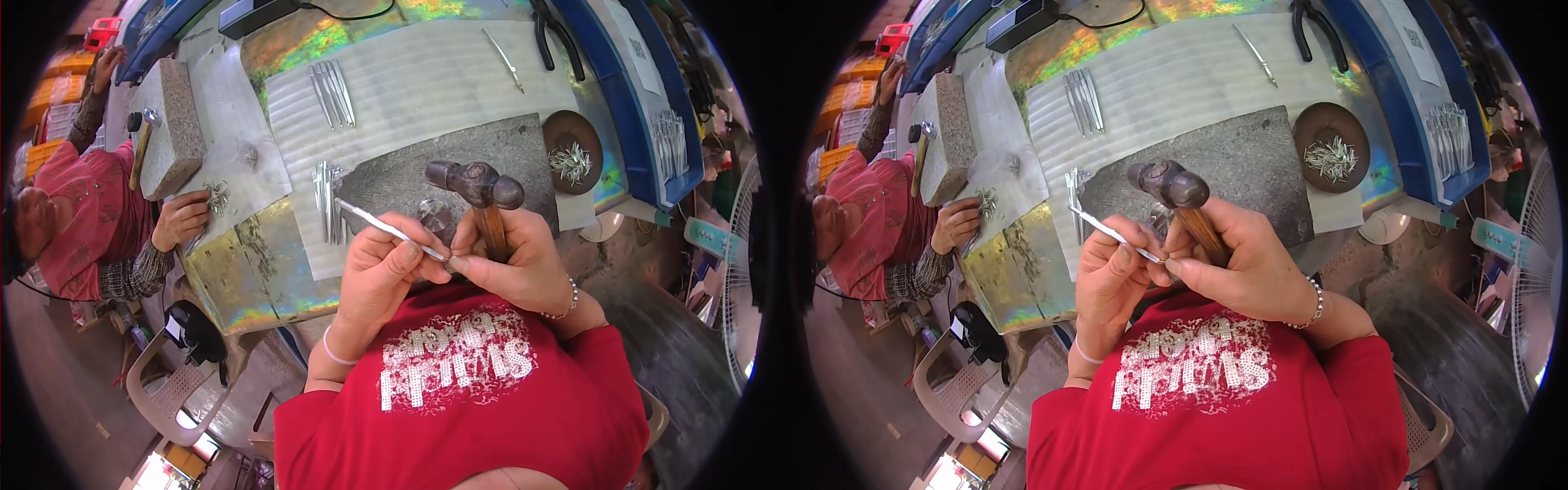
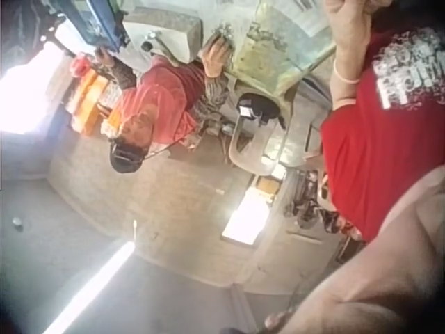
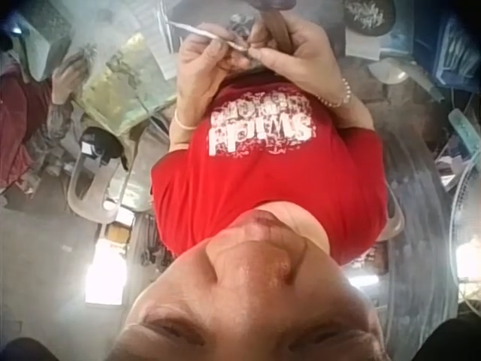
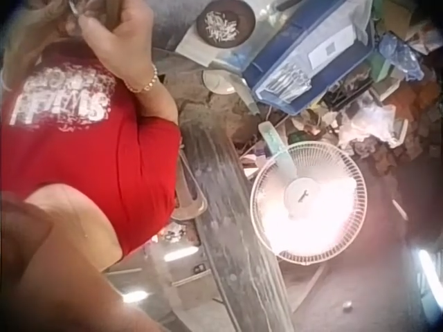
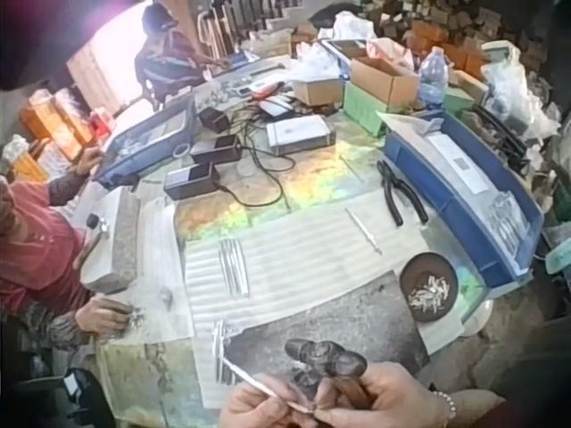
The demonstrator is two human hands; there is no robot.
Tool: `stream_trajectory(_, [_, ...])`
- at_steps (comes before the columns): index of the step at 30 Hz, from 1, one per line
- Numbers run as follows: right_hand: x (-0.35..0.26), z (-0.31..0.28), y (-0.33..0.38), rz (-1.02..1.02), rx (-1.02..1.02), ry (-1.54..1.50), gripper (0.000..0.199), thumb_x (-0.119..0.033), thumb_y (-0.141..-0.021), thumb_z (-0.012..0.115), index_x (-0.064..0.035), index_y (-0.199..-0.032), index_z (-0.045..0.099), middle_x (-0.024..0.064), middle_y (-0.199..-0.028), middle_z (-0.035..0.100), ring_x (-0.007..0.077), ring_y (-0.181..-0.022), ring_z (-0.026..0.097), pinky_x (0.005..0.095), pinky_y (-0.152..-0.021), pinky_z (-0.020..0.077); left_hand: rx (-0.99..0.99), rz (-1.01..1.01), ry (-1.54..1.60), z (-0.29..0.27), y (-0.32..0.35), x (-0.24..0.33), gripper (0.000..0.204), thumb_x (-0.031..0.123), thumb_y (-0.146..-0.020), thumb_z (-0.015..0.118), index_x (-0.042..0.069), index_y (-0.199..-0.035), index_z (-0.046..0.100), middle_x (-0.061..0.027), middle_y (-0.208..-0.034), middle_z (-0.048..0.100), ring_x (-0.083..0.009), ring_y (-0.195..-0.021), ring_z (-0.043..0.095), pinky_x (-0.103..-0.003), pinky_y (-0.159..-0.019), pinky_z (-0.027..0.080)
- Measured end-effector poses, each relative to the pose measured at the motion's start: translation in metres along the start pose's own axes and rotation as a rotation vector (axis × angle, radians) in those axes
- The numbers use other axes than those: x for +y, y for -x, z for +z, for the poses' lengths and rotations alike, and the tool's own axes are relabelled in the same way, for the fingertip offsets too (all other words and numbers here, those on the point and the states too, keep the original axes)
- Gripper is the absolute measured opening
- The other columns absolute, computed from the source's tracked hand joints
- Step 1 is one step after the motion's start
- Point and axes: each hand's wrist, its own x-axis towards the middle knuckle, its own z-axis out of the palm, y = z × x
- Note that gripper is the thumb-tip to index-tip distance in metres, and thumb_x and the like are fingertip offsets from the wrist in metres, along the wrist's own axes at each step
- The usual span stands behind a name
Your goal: Hammering and shaping small metal components on a workbench using a punch tool.
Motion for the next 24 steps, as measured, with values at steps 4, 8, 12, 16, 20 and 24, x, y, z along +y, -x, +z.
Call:
stream_trajectory(4, [0.001,0.001,0.000,-0.017,0.009,0.034,0.014,0.002,-0.078,0.059,-0.0011,-0.091,0.054,0.0001,-0.076,0.055,0.0043,-0.069,0.051,0.0216,-0.062,0.0421,-0.011,0.076,-0.071,0.004,-0.001,0.000,0.014,0.008,-0.091,0.055,-0.003,-0.100,0.053,-0.0170,-0.095,0.062,-0.0229,-0.082,0.066,-0.030,-0.074,0.056])
stream_trajectory(8, [0.011,0.000,-0.001,-0.108,0.035,0.038,0.014,0.002,-0.078,0.058,-0.0012,-0.092,0.054,0.0011,-0.075,0.056,0.0054,-0.069,0.052,0.0228,-0.063,0.0441,-0.022,0.214,-0.404,0.003,0.001,-0.002,0.010,0.003,-0.090,0.055,-0.004,-0.097,0.055,-0.0151,-0.095,0.059,-0.0209,-0.083,0.064,-0.030,-0.075,0.055])
stream_trajectory(12, [0.015,0.000,0.000,-0.092,0.052,0.065,0.014,0.003,-0.079,0.058,-0.0013,-0.091,0.053,0.0016,-0.074,0.056,0.0059,-0.069,0.054,0.0228,-0.064,0.0449,-0.012,0.256,-0.444,0.006,0.000,-0.005,0.010,0.004,-0.090,0.055,-0.004,-0.097,0.054,-0.0156,-0.096,0.058,-0.0214,-0.082,0.064,-0.030,-0.075,0.055])
stream_trajectory(16, [0.008,0.002,-0.003,-0.084,0.030,-0.008,0.015,-0.001,-0.081,0.062,-0.0012,-0.094,0.055,0.0006,-0.074,0.056,0.0058,-0.068,0.053,0.0221,-0.064,0.0450,-0.018,0.153,-0.215,-0.002,0.000,-0.009,0.012,0.008,-0.092,0.053,-0.002,-0.098,0.051,-0.0174,-0.097,0.059,-0.0224,-0.079,0.065,-0.030,-0.072,0.056])
stream_trajectory(20, [0.019,-0.014,-0.008,-0.107,0.135,0.175,0.020,-0.009,-0.083,0.065,-0.0005,-0.099,0.057,0.0016,-0.076,0.056,0.0043,-0.066,0.051,0.0224,-0.061,0.0430,0.016,0.101,-0.042,-0.004,0.001,-0.007,0.015,0.014,-0.095,0.050,0.002,-0.102,0.048,-0.0202,-0.098,0.060,-0.0224,-0.076,0.066,-0.029,-0.070,0.055])
stream_trajectory(24, [0.011,-0.016,-0.014,-0.159,0.165,0.692,0.031,-0.007,-0.078,0.066,0.0003,-0.106,0.056,0.0128,-0.083,0.059,0.0222,-0.068,0.061,0.0303,-0.064,0.0468,0.107,0.202,-0.120,-0.010,0.002,0.001,0.013,0.012,-0.095,0.050,0.001,-0.101,0.048,-0.0196,-0.098,0.060,-0.0210,-0.075,0.066,-0.029,-0.070,0.055])
